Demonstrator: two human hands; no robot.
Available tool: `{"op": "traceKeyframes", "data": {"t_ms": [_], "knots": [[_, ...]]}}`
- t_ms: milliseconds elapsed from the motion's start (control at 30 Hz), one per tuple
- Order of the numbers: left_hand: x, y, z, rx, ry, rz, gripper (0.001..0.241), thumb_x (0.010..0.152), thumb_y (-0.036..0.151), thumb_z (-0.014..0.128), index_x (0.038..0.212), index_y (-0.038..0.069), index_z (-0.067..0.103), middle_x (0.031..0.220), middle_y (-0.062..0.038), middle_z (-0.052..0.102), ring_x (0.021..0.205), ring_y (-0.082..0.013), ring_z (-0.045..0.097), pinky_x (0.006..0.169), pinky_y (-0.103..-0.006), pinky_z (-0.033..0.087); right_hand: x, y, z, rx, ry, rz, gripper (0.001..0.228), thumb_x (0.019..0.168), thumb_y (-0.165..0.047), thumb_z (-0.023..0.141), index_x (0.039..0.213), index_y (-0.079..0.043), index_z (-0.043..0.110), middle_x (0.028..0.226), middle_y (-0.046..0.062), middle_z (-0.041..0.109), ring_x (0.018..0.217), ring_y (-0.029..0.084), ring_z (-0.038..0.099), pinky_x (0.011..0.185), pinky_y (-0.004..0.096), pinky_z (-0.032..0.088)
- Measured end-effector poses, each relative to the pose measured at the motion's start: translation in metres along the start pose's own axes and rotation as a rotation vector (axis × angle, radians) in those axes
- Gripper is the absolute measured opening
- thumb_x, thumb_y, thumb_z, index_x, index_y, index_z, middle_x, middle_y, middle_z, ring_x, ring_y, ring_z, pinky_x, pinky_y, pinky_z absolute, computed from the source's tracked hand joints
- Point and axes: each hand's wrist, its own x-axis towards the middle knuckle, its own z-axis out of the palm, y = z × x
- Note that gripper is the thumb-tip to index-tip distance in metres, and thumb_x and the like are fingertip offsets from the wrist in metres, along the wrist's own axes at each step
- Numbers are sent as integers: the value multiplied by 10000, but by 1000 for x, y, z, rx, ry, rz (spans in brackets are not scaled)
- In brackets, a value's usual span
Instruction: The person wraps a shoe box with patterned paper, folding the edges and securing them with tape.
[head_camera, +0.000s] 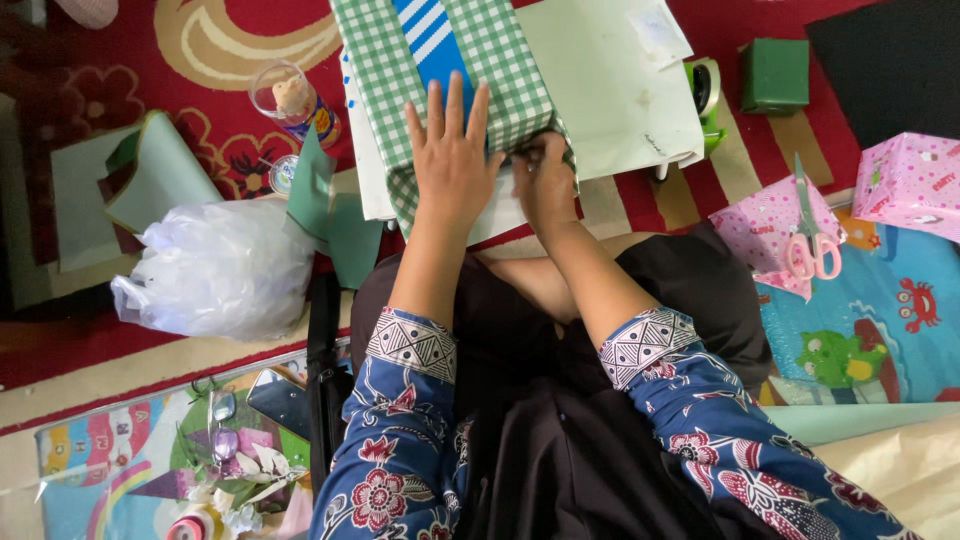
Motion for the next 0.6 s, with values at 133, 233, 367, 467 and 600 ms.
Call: {"op": "traceKeyframes", "data": {"t_ms": [133,233,367,467,600], "knots": [[-1,-1,10,52,99,50,748,974,363,796,1558,162,374,1589,-158,377,1468,-408,325,1201,-628,208,5,2,-1,-49,-9,-60,307,959,-166,662,1147,-103,428,868,163,739,769,345,739,656,443,551],[-4,-2,15,41,121,58,706,1013,349,792,1553,150,383,1582,-167,385,1459,-422,346,1206,-620,221,5,5,0,-70,-18,-83,318,962,-172,648,1152,-90,406,957,214,736,851,421,720,667,482,532],[-3,-2,15,56,138,56,682,1027,362,778,1552,154,394,1579,-163,393,1458,-421,352,1210,-611,226,7,4,1,-92,-19,-89,280,969,-185,623,1106,-85,400,944,225,722,814,472,687,615,521,483],[-3,-3,16,58,143,58,726,1010,367,807,1555,159,375,1579,-167,395,1457,-427,362,1209,-618,232,8,4,2,-102,-5,-113,266,958,-145,626,1100,-93,407,908,191,710,764,440,689,603,504,479],[-2,-2,14,52,141,52,729,1004,365,810,1554,157,380,1579,-170,391,1458,-427,356,1208,-619,227,8,4,2,-109,-1,-111,257,944,-122,611,1110,-106,415,924,176,721,768,448,692,609,523,489]]}}
